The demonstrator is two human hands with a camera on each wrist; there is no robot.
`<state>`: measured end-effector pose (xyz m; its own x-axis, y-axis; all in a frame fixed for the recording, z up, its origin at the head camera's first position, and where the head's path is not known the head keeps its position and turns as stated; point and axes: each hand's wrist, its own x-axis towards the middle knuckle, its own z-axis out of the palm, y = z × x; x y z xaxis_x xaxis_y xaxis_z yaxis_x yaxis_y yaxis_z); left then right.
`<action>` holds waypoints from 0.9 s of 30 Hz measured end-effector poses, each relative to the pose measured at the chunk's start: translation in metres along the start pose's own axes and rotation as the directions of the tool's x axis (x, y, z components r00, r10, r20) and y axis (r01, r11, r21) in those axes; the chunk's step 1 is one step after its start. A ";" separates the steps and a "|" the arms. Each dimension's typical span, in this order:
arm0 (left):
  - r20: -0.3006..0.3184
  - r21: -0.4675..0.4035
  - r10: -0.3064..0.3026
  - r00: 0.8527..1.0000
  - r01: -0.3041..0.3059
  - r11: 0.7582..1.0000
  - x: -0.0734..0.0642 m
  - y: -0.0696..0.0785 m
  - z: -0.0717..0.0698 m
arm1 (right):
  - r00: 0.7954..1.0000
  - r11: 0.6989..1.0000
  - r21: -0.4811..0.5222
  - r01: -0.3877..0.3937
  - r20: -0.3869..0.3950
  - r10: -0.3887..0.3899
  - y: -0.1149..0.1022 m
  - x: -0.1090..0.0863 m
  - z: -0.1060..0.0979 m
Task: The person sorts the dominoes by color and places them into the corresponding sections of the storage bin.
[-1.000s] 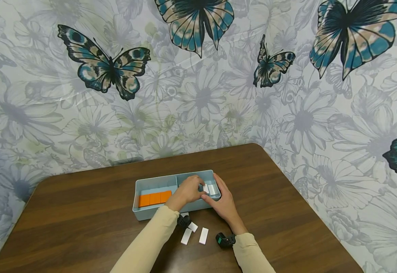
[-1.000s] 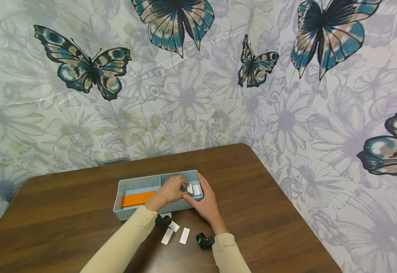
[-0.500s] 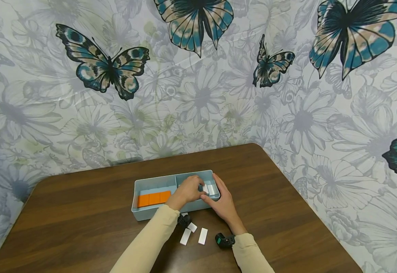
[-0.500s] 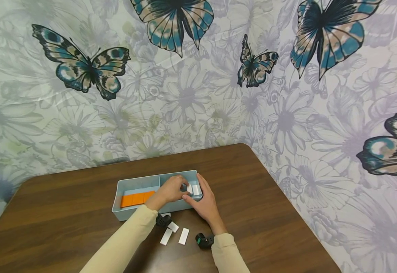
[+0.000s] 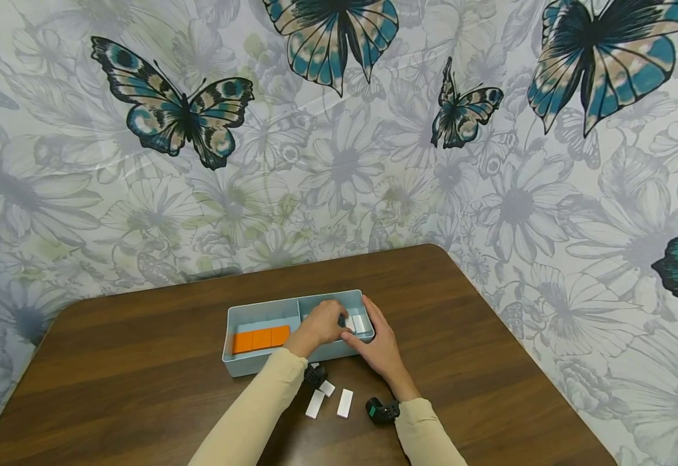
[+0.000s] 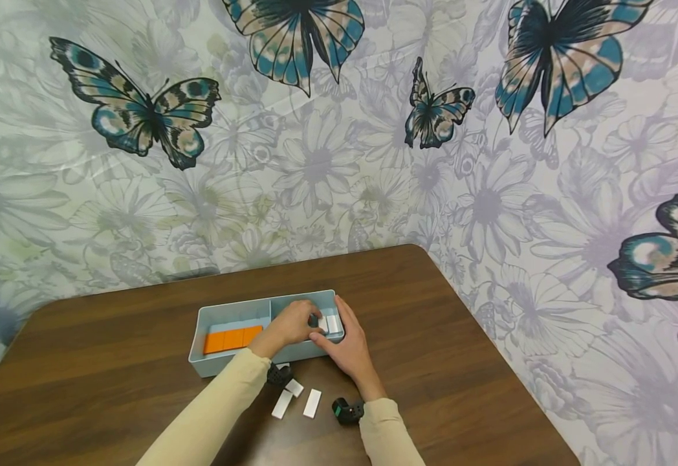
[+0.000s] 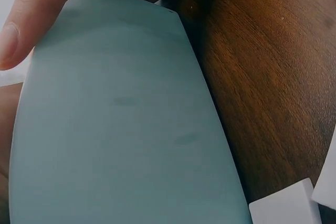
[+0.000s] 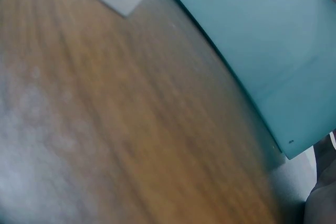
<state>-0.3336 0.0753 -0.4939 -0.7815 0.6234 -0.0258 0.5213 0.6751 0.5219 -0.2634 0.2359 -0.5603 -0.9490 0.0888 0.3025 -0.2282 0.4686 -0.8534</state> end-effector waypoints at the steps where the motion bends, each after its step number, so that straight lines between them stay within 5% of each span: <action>1: 0.000 -0.002 0.000 1.000 0.000 1.000 0.000 0.000 0.000 | 1.000 1.000 0.002 -0.008 0.001 0.008 0.000 0.000 0.000; 27: -0.031 0.042 0.030 0.999 -0.028 0.999 0.005 -0.002 0.006 | 1.000 1.000 -0.023 -0.001 -0.004 0.001 -0.003 0.000 0.000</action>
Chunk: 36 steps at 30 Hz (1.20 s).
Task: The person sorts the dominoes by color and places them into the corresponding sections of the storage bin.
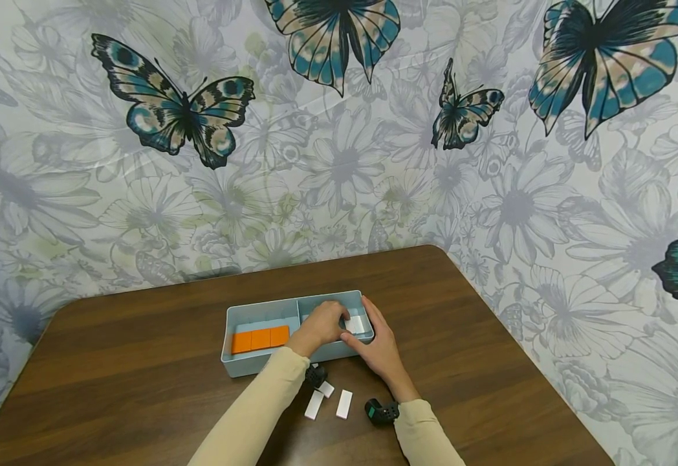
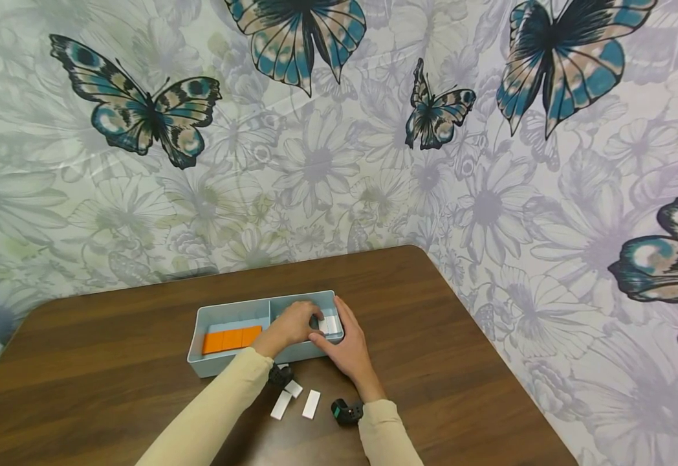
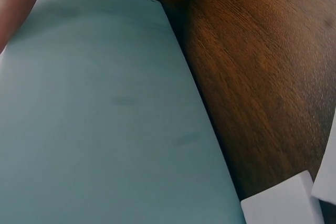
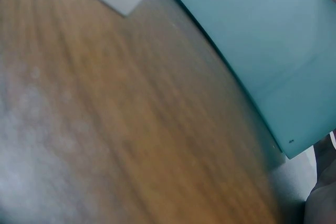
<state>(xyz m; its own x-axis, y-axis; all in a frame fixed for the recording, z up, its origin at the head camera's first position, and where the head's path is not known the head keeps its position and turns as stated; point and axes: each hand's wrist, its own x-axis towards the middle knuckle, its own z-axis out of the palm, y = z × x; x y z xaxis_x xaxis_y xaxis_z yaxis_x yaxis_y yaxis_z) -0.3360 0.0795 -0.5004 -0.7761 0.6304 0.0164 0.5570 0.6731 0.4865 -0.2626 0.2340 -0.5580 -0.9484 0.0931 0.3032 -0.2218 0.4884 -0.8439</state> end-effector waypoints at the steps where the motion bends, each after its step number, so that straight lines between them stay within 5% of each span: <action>1: -0.001 -0.005 0.000 1.000 0.000 1.000 0.000 0.000 0.000 | 1.000 1.000 0.001 -0.002 0.000 0.002 0.000 0.000 0.000; 24: -0.002 -0.040 0.011 1.000 -0.011 0.999 -0.001 -0.006 0.001 | 1.000 1.000 -0.007 0.001 -0.002 -0.001 0.001 -0.002 0.002; 36: -0.081 -0.120 0.009 0.997 -0.019 0.993 -0.011 0.001 -0.019 | 1.000 1.000 0.009 -0.022 0.002 0.022 0.001 -0.001 0.000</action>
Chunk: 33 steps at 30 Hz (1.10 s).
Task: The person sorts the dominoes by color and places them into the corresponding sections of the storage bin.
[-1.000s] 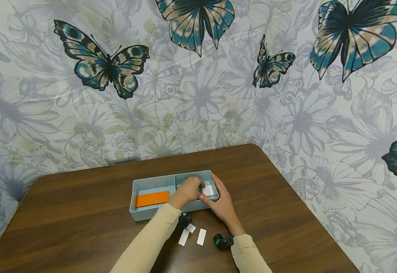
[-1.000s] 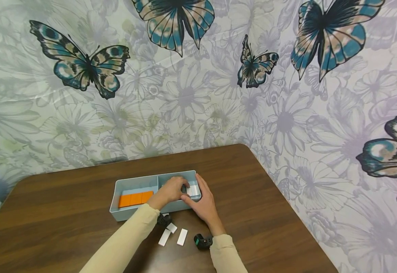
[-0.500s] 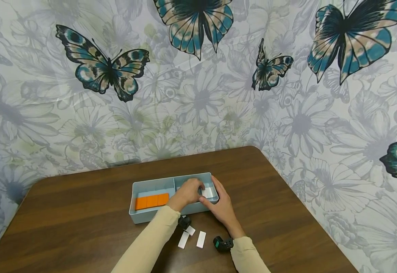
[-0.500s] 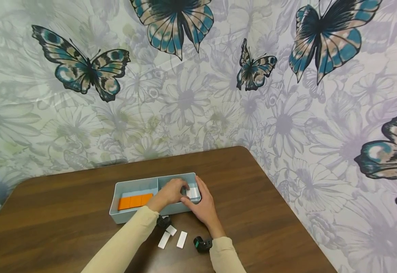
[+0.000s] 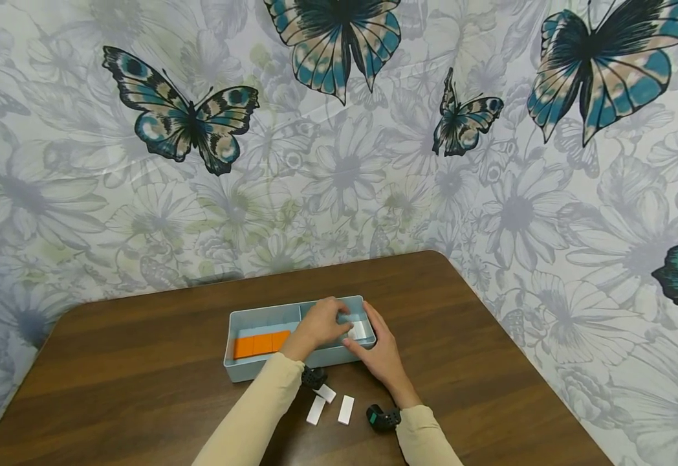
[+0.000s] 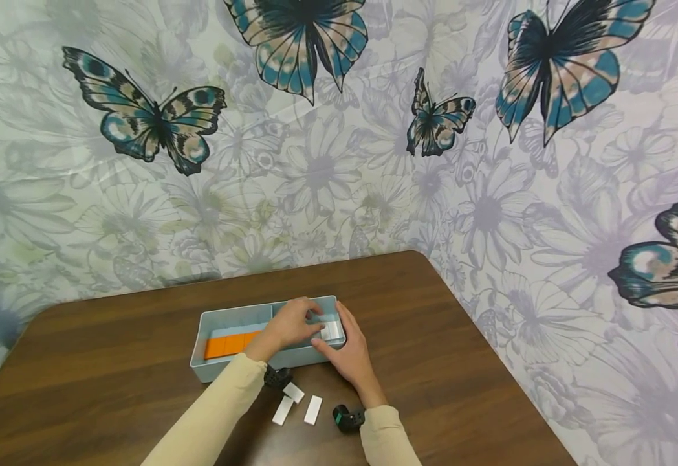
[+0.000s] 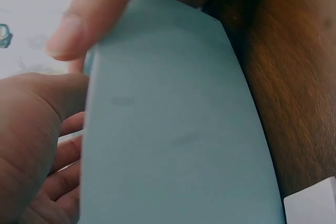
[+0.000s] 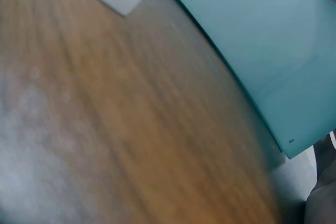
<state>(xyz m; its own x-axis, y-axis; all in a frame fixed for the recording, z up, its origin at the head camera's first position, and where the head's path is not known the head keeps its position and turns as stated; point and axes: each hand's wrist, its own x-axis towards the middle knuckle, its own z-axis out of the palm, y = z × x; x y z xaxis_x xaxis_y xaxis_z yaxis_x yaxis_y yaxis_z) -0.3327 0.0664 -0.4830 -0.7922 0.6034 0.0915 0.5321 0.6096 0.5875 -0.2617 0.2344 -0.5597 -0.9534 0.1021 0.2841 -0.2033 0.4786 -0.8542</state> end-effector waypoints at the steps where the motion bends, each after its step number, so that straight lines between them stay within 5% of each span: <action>1: -0.003 -0.011 -0.010 1.000 0.010 1.000 -0.002 0.001 -0.001 | 1.000 1.000 0.001 0.003 0.000 -0.003 0.000 0.000 0.000; 13: -0.089 -0.096 0.000 0.996 -0.009 0.995 -0.019 0.008 -0.010 | 1.000 1.000 0.003 0.000 0.003 0.000 0.000 -0.002 0.000; 20: -0.165 -0.103 0.044 0.985 -0.062 0.993 -0.032 0.010 -0.017 | 1.000 1.000 -0.001 0.015 -0.002 -0.015 0.000 0.000 0.000; 33: -0.254 -0.136 0.023 0.967 -0.059 0.989 -0.058 0.009 -0.025 | 1.000 1.000 -0.005 0.014 -0.010 -0.014 0.000 0.000 0.000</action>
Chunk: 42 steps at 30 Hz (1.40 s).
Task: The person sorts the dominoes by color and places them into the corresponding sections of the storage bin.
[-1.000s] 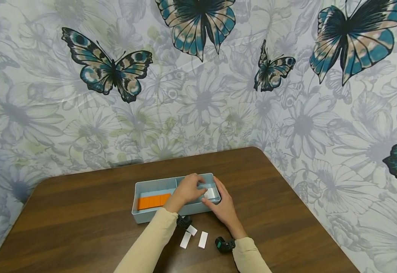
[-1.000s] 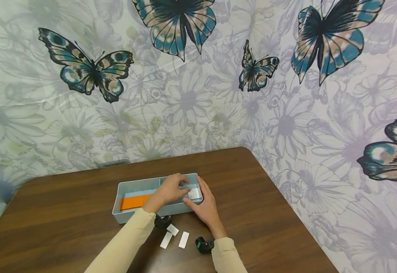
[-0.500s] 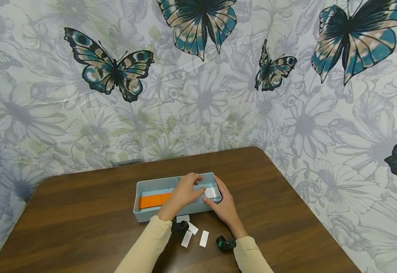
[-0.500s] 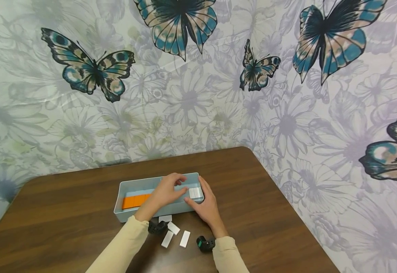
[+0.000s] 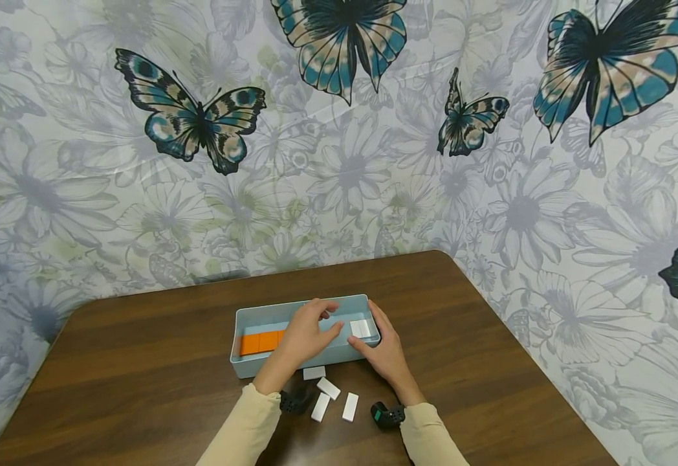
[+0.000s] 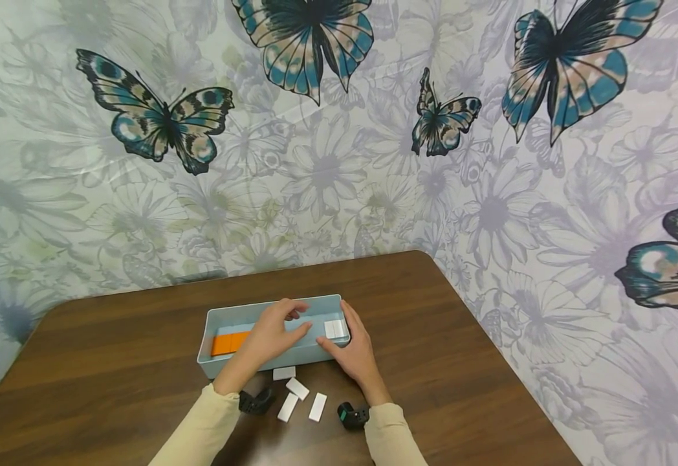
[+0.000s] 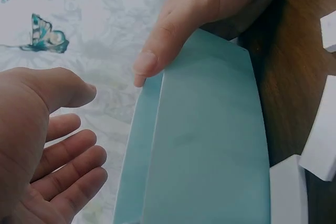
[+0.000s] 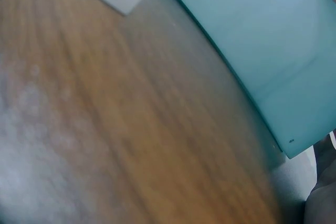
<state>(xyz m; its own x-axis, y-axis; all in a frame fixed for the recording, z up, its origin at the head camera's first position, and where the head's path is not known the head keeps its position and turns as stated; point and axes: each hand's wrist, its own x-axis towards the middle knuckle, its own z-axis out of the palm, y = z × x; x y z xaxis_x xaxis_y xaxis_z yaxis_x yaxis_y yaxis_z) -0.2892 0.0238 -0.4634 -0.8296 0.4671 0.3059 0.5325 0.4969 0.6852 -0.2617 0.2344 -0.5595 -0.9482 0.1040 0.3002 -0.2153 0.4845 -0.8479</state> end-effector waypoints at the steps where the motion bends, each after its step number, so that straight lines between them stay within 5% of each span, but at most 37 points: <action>1: -0.009 0.001 -0.004 1.000 0.004 1.000 -0.002 -0.001 0.000 | 1.000 1.000 -0.002 0.001 -0.001 -0.001 0.000 0.000 0.000; 22: -0.157 0.052 -0.016 0.988 0.025 0.998 -0.043 -0.007 -0.003 | 1.000 1.000 -0.003 0.003 0.010 -0.003 -0.002 0.000 0.001; 33: -0.242 0.089 0.073 0.968 -0.053 0.995 -0.066 -0.013 0.006 | 1.000 1.000 -0.018 0.011 0.002 -0.011 0.001 0.000 0.002; 42: -0.305 0.206 0.219 0.927 -0.160 0.965 -0.078 -0.015 0.012 | 1.000 1.000 -0.009 0.002 0.012 -0.002 -0.004 0.000 0.001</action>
<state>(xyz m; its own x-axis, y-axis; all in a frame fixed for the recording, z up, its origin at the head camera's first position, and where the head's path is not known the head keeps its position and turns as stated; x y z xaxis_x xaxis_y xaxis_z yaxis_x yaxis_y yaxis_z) -0.2310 -0.0113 -0.5054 -0.7035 0.3184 0.6354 0.6815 0.5558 0.4761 -0.2606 0.2319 -0.5562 -0.9505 0.0932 0.2964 -0.2148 0.4922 -0.8435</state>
